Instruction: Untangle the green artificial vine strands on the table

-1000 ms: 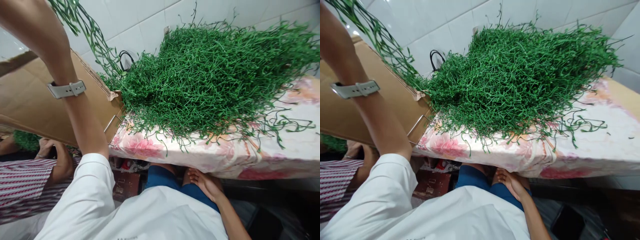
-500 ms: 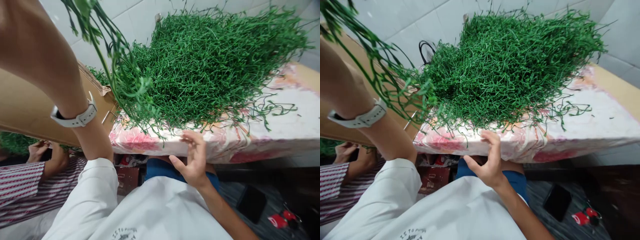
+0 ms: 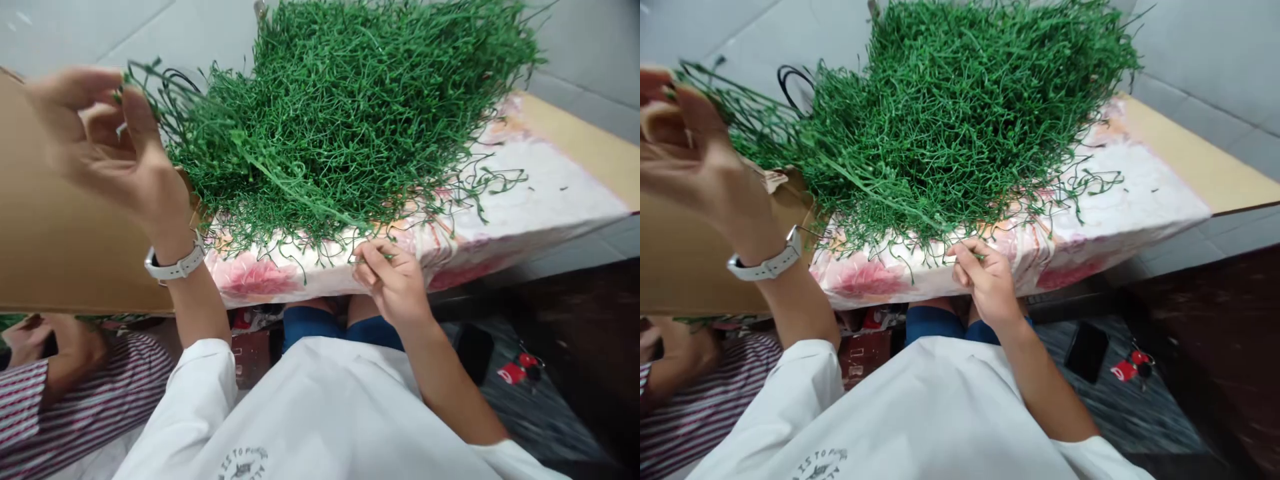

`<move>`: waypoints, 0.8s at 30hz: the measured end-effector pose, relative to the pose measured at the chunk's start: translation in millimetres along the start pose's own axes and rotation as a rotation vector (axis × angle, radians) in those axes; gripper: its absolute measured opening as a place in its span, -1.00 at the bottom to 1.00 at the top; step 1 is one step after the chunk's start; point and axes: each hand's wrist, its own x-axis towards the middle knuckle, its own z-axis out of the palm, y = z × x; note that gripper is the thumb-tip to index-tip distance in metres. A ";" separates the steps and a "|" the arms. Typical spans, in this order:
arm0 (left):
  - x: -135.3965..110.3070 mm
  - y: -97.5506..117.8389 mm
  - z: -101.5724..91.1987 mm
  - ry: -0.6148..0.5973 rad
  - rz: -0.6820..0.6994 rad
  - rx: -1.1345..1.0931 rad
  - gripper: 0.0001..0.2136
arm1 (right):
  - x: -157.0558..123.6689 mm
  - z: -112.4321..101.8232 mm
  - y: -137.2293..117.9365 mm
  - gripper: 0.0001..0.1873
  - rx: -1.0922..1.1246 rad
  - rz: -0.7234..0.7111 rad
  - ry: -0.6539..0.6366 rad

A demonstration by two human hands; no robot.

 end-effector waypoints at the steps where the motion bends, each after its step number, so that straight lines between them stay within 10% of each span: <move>1: -9.9 3.9 -2.2 -0.038 0.035 0.000 -0.82 | 1.0 -3.3 -3.2 -0.62 0.020 0.004 0.010; 15: -89.7 -10.3 -29.3 0.106 -0.282 0.147 -0.73 | 3.6 -43.7 -30.9 -0.64 -0.046 -0.115 0.141; 24: -88.0 -7.8 -38.7 0.176 -0.124 0.110 -0.81 | -1.4 -33.9 -63.0 -0.72 -0.236 -0.459 -0.083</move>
